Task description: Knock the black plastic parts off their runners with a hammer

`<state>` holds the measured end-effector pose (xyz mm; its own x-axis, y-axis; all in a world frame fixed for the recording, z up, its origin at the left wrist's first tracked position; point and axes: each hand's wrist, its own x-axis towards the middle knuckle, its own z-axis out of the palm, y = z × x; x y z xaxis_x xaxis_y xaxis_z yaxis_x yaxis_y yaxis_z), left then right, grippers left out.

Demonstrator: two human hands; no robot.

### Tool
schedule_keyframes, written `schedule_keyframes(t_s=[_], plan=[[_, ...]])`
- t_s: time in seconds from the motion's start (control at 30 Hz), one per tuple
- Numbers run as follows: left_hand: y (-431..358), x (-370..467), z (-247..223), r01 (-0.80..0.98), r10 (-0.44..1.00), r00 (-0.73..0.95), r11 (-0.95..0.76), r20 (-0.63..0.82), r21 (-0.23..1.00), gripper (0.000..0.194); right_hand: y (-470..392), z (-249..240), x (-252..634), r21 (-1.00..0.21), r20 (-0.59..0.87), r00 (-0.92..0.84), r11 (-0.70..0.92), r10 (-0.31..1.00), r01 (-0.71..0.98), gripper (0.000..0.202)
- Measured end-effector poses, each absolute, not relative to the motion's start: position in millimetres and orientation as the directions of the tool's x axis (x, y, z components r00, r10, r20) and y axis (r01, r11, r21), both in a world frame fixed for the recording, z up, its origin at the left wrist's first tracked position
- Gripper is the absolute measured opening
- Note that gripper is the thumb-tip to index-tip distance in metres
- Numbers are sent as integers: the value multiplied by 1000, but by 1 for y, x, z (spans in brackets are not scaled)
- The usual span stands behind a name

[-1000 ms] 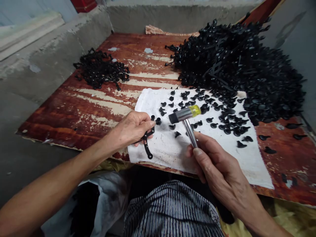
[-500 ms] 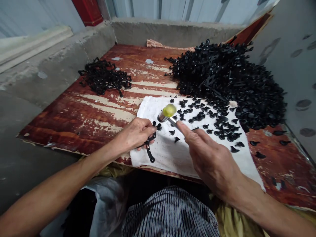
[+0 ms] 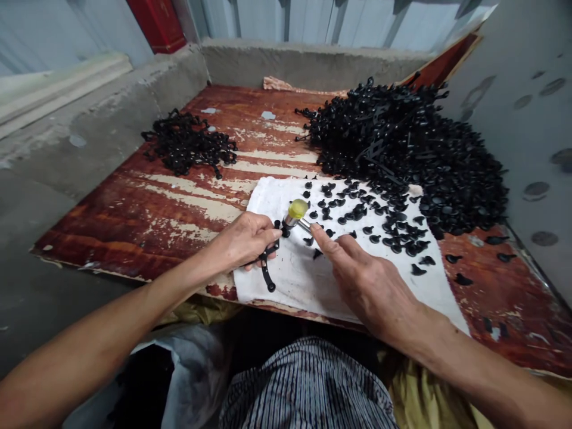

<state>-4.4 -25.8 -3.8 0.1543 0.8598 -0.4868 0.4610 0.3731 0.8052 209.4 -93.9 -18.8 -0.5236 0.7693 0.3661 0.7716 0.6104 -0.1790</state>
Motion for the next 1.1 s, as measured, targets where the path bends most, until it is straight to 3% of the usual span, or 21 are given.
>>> schedule_keyframes(t_s=[0.13, 0.27, 0.4, 0.53, 0.67, 0.77, 0.87, 0.97, 1.1], plan=[[-24, -5, -1, 465, 848, 180, 373, -499, 803, 31, -93, -18, 210, -270, 438, -447, 589, 780, 762, 82], [-25, -5, 2, 468, 843, 171, 385, -509, 795, 31, -90, -17, 212, -204, 341, -539, 620, 770, 757, 77], [-26, -5, 2, 486, 837, 158, 396, -524, 779, 34, -88, -17, 212, -291, 421, -439, 577, 793, 763, 73], [-25, -5, -1, 492, 838, 160, 391, -522, 778, 33, -88, -16, 211, -206, 356, -525, 613, 773, 763, 71], [-23, -5, -3, 505, 840, 166, 377, -516, 776, 31, -90, -15, 212, -276, 408, -455, 583, 791, 765, 69], [-22, -4, -3, 537, 841, 155, 369, -518, 759, 30, -91, -18, 213, -234, 302, -516, 587, 802, 775, 67], [-21, -4, -4, 576, 839, 160, 348, -519, 739, 25, -90, -22, 215, -312, 328, -433, 528, 840, 790, 70], [-20, -9, -4, 655, 864, 201, 232, -462, 719, 25, -87, -23, 220, -250, 267, -500, 561, 824, 789, 64], [-21, -20, 1, 807, 911, 308, -96, -275, 583, 26, -87, -19, 230, -275, 335, -456, 549, 824, 790, 56]])
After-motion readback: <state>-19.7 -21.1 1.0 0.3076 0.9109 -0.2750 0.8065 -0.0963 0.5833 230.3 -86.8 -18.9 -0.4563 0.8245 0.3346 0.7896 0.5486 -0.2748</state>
